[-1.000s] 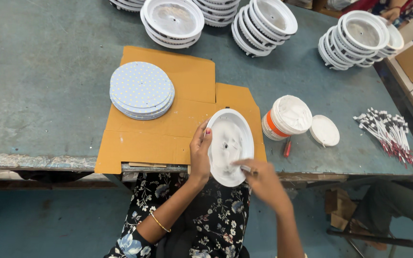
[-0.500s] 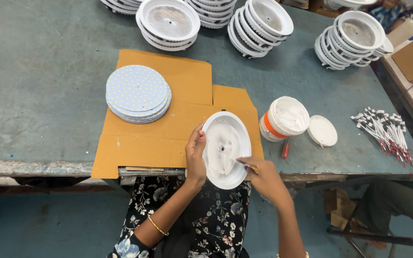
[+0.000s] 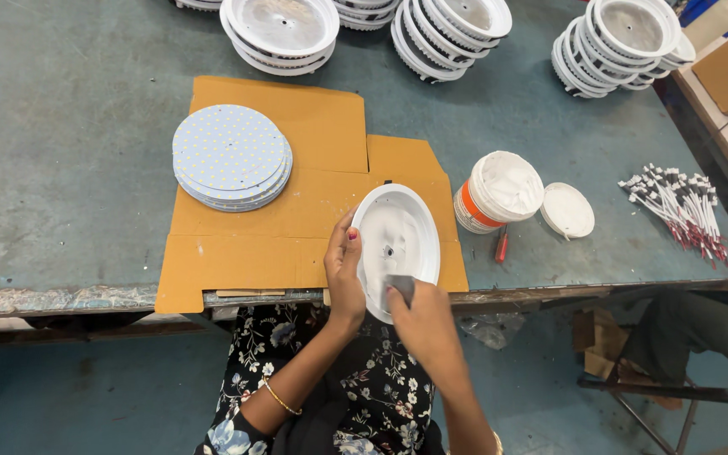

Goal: The person applies a white paste to the inside of white plastic bowls using a small metal spatula. They repeatedly scoop paste from a container, spread it inside the bowl, and place the finished bowl on a stack.

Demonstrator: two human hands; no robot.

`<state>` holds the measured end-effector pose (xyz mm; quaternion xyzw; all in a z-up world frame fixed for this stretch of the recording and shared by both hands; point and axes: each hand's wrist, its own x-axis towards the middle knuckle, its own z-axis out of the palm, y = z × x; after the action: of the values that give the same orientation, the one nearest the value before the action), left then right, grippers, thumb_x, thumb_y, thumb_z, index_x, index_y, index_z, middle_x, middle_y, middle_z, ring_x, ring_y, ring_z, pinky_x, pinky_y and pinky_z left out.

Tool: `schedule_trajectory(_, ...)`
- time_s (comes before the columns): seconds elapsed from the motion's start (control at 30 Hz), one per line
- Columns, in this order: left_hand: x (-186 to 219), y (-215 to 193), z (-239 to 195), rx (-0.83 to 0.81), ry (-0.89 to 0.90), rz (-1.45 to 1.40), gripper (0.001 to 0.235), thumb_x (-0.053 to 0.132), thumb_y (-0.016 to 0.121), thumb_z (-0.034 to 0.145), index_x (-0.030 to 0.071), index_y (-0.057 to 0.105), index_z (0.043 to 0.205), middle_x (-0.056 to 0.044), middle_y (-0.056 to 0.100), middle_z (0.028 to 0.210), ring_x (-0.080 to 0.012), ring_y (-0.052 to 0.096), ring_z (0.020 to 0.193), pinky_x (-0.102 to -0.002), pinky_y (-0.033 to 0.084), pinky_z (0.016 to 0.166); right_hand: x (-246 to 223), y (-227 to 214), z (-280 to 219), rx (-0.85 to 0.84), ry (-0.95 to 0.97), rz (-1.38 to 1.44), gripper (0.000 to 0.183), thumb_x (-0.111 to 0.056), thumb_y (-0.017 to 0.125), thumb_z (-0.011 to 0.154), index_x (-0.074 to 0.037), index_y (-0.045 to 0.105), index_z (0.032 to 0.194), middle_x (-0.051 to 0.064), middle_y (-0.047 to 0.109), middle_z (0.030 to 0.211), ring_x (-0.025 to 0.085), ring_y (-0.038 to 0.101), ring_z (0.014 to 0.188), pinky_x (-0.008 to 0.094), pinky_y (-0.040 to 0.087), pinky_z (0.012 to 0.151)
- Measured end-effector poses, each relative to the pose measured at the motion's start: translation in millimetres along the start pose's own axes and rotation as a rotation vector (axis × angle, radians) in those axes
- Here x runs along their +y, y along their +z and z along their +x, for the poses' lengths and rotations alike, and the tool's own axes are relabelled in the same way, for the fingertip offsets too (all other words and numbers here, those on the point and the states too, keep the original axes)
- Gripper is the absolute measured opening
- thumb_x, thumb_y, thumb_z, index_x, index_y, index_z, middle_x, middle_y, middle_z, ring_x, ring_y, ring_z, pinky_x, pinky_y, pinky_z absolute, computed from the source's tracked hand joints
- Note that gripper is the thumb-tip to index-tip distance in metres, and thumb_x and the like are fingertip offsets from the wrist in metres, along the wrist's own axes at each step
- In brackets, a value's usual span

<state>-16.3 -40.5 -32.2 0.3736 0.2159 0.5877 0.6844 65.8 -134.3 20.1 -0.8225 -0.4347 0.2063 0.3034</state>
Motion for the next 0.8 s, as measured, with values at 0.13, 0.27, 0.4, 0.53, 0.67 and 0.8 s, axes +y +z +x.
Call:
schedule_trajectory(0.13, -10.1, -6.6, 3.6, -0.002, -0.013, 0.020, 0.047, 0.029, 0.046, 0.108, -0.001, 0.051, 0.144, -0.015, 0.061, 0.134, -0.0187, 0.057, 0.123, -0.032, 0.044, 0.108, -15.8, 7.5, 30.2, 0.063, -0.154, 0.170, 0.031, -0.023, 0.070, 0.087, 0.007, 0.074, 0.094, 0.020, 0.076, 0.081, 0.029, 0.078, 0.077, 0.038, 0.056, 0.071)
schedule_trajectory(0.27, -20.3, -31.6, 42.7, -0.016, -0.101, 0.119, 0.048, 0.034, 0.049, 0.107, -0.001, 0.053, 0.140, -0.017, 0.062, 0.132, -0.0209, 0.059, 0.122, -0.033, 0.047, 0.105, -12.5, 7.0, 77.3, -0.007, -0.050, 0.852, 0.030, -0.011, 0.066, 0.091, 0.011, 0.068, 0.111, 0.019, 0.074, 0.103, 0.030, 0.075, 0.088, 0.040, 0.058, 0.077)
schedule_trajectory(0.4, -14.8, -62.9, 104.6, -0.044, -0.204, 0.691, 0.067, 0.046, 0.061, 0.092, 0.004, 0.049, 0.144, -0.021, 0.064, 0.133, -0.0263, 0.062, 0.123, -0.036, 0.046, 0.104, 9.1, -0.4, 96.3, -0.089, -0.016, 1.296, 0.035, -0.002, 0.058, 0.092, 0.011, 0.053, 0.124, 0.021, 0.067, 0.119, 0.032, 0.071, 0.105, 0.044, 0.058, 0.090)
schedule_trajectory(0.53, 14.6, -86.6, 174.4, 0.010, 0.125, 1.222, 0.115, 0.072, 0.069, 0.085, 0.001, 0.019, 0.160, -0.035, 0.012, 0.162, -0.0501, 0.006, 0.150, -0.064, 0.009, 0.117, 31.6, -5.7, 101.0, -0.055, 0.020, 1.378, 0.033, -0.001, 0.058, 0.094, 0.019, 0.054, 0.120, 0.026, 0.065, 0.121, 0.035, 0.069, 0.112, 0.043, 0.056, 0.094)
schedule_trajectory(0.67, 53.6, -107.9, 226.2, 0.145, -0.136, 1.677, 0.133, 0.082, 0.075, 0.064, 0.013, 0.020, 0.164, -0.039, -0.011, 0.164, -0.0656, -0.025, 0.141, -0.093, -0.011, 0.092, 43.3, -10.6, 101.3, -0.014, 0.006, 1.388, 0.032, 0.000, 0.058, 0.093, 0.019, 0.054, 0.119, 0.027, 0.065, 0.120, 0.035, 0.069, 0.111, 0.044, 0.056, 0.094)
schedule_trajectory(0.8, 67.7, -105.1, 249.7, 0.145, -0.561, 1.767, 0.139, 0.079, 0.085, 0.049, 0.032, 0.019, 0.162, -0.026, -0.015, 0.168, -0.0597, -0.030, 0.143, -0.094, -0.008, 0.093, 41.6, -13.4, 99.2, -0.007, 0.015, 1.406, 0.033, 0.000, 0.059, 0.092, 0.018, 0.053, 0.119, 0.027, 0.065, 0.120, 0.035, 0.069, 0.111, 0.045, 0.056, 0.095)
